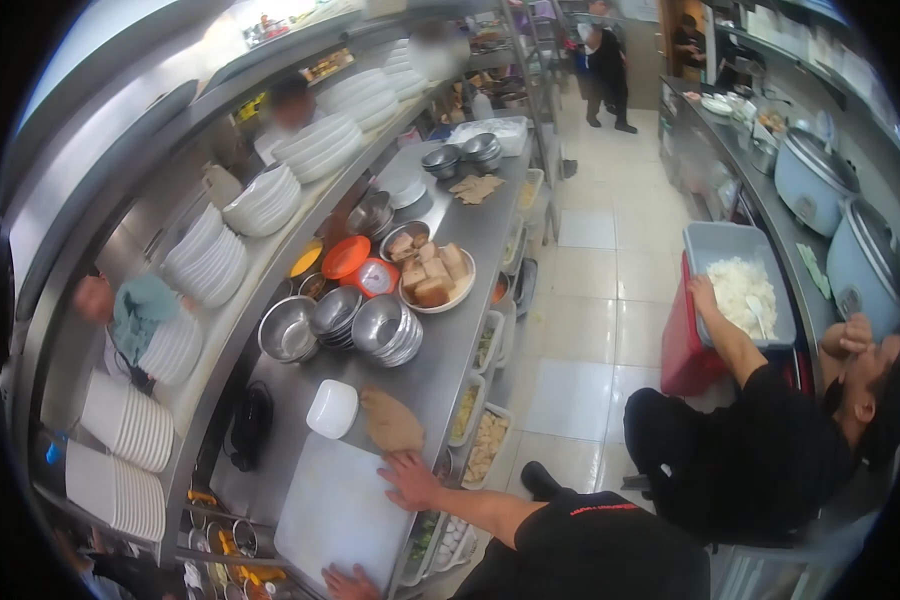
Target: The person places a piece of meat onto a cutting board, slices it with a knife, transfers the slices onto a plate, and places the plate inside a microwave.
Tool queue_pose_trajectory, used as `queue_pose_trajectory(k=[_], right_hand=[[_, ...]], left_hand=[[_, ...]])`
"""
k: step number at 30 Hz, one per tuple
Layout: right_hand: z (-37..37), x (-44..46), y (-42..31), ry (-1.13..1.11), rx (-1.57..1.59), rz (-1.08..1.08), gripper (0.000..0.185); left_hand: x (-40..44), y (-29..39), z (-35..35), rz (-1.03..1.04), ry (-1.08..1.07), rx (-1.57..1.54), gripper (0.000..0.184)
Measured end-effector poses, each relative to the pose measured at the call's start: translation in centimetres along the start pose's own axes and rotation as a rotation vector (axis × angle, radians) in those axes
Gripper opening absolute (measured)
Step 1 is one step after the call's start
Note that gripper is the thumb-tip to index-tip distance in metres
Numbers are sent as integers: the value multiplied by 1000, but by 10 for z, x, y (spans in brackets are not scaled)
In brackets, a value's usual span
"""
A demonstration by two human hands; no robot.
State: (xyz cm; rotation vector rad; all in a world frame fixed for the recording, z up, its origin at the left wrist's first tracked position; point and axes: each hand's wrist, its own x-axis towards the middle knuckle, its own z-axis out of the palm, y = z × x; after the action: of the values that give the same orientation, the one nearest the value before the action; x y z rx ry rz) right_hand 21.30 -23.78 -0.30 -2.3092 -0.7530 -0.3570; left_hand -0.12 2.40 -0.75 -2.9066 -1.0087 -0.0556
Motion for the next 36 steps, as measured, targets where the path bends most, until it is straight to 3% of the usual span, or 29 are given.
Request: queue_pose_trajectory(k=[10,14,16,17,21,29,36], right_hand=[[3,-4,1,72,60,-45,53],[6,-3,1,47,45,-41,54],[5,-3,0,26,41,-34,54],[5,-3,1,18,33,-25,55],[0,-1,-4,-73,77,10,54],[-2,2,-4,19,19,0,51],[0,3,-5,-27,40,5,52]], left_hand=[[-10,7,-23,49,3,30,74],[-5,12,-24,-4,-97,-18,77],[-5,4,-6,228,451,151,58],[-6,18,-22,22,65,-207,70],[-8,23,-32,-44,12,-207,70],[-5,21,-28,3,55,-234,72],[-6,19,-27,2,41,-226,71]])
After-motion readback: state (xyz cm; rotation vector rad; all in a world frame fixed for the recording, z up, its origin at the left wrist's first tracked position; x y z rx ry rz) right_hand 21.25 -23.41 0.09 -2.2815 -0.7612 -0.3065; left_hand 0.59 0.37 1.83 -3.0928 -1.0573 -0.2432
